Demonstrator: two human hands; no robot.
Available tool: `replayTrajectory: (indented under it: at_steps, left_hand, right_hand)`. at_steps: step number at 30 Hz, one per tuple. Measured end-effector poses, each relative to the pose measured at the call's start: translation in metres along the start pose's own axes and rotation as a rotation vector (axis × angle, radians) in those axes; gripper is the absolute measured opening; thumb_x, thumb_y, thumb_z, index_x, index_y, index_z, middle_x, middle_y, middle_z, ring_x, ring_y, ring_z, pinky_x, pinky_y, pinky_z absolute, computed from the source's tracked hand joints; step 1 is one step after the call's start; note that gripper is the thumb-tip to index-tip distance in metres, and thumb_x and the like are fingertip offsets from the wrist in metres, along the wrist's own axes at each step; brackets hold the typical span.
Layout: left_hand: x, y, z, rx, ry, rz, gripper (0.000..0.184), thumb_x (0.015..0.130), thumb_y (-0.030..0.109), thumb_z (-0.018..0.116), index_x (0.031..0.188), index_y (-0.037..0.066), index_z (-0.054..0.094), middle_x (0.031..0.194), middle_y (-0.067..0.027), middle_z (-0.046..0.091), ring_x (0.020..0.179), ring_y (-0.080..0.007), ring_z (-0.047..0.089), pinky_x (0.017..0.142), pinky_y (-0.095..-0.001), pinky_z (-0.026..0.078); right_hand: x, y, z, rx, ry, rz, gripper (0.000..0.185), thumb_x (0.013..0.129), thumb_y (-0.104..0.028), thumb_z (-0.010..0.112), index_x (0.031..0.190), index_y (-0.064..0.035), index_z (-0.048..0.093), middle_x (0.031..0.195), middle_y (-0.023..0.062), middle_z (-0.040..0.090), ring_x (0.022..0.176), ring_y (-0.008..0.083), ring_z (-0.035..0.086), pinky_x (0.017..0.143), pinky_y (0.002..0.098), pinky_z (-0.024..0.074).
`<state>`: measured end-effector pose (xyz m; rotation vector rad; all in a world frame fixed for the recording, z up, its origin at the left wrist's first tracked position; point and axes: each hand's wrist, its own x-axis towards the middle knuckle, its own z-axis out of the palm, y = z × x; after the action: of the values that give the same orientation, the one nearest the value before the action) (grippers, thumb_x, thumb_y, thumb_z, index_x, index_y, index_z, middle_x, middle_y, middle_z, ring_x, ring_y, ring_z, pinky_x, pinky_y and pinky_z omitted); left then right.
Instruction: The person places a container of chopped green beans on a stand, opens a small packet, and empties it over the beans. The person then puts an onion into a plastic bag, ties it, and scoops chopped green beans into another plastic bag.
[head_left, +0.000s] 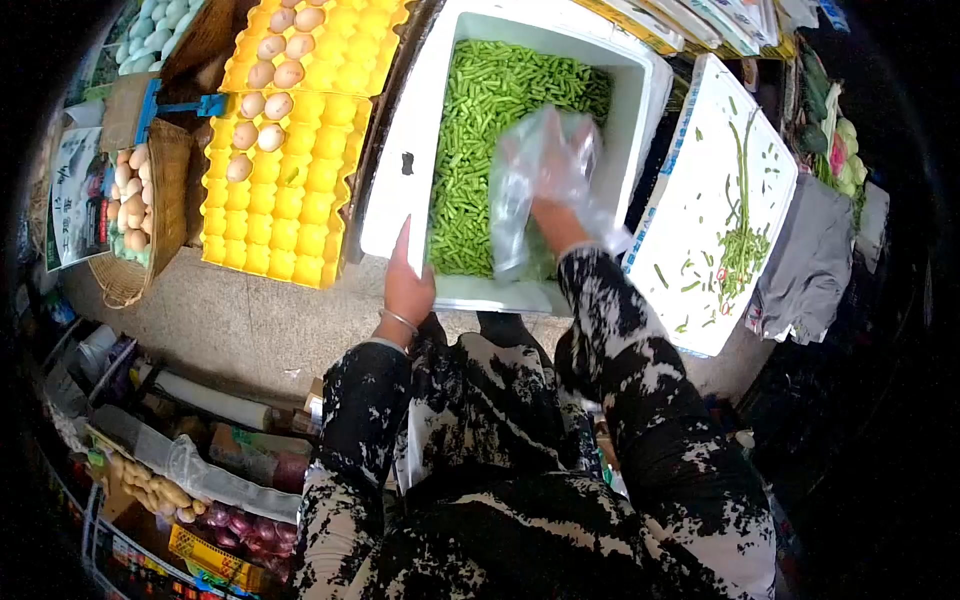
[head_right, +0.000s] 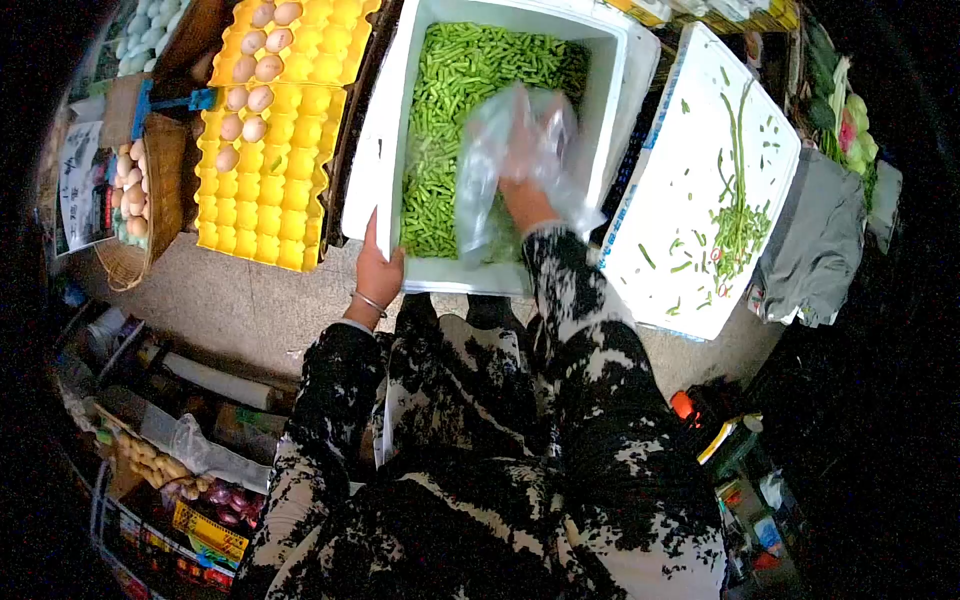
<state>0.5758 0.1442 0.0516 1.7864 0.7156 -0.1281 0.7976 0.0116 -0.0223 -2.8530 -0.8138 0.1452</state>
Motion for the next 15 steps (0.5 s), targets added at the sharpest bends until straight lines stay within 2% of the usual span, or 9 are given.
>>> replayTrajectory:
  at_steps: [4, 8, 11, 15]
  left_hand:
    - [-0.004, 0.002, -0.001, -0.019, -0.001, 0.0, 0.063, 0.069, -0.009, 0.048, 0.127, -0.002, 0.025, 0.123, -0.0224, 0.037, 0.116, -0.0327, 0.036, 0.098, -0.0329, 0.027]
    - [-0.001, 0.007, -0.001, -0.022, 0.003, -0.018, 0.064, 0.069, -0.009, 0.049, 0.127, 0.0, 0.026, 0.122, -0.0221, 0.038, 0.115, -0.0336, 0.037, 0.097, -0.0337, 0.029]
    - [-0.001, 0.005, 0.0, -0.024, 0.015, 0.037, 0.065, 0.069, -0.008, 0.05, 0.128, 0.002, 0.026, 0.122, -0.0216, 0.039, 0.114, -0.0339, 0.037, 0.096, -0.0343, 0.03]
    - [0.0, 0.005, -0.001, -0.054, 0.012, 0.011, 0.064, 0.07, -0.008, 0.049, 0.128, 0.002, 0.025, 0.122, -0.0208, 0.039, 0.114, -0.0335, 0.037, 0.096, -0.034, 0.03]
  right_hand:
    - [0.036, -0.028, 0.003, 0.124, -0.048, -0.085, 0.046, 0.082, -0.03, 0.045, 0.119, -0.0033, 0.036, 0.116, 0.0145, 0.043, 0.105, 0.029, 0.041, 0.092, 0.0369, 0.0317]
    - [-0.04, -0.038, -0.019, 0.177, -0.2, -0.112, 0.045, 0.082, -0.03, 0.045, 0.118, -0.0028, 0.037, 0.114, 0.0161, 0.044, 0.104, 0.0298, 0.043, 0.09, 0.0375, 0.0333]
    - [-0.074, -0.003, -0.04, 0.217, -0.34, -0.036, 0.045, 0.082, -0.03, 0.045, 0.117, -0.0024, 0.038, 0.113, 0.0173, 0.045, 0.103, 0.0304, 0.044, 0.089, 0.0379, 0.0346]
    - [0.015, 0.027, -0.022, 0.124, -0.113, -0.015, 0.044, 0.082, -0.03, 0.045, 0.115, -0.0018, 0.04, 0.111, 0.0189, 0.046, 0.101, 0.0312, 0.045, 0.087, 0.0384, 0.0362]
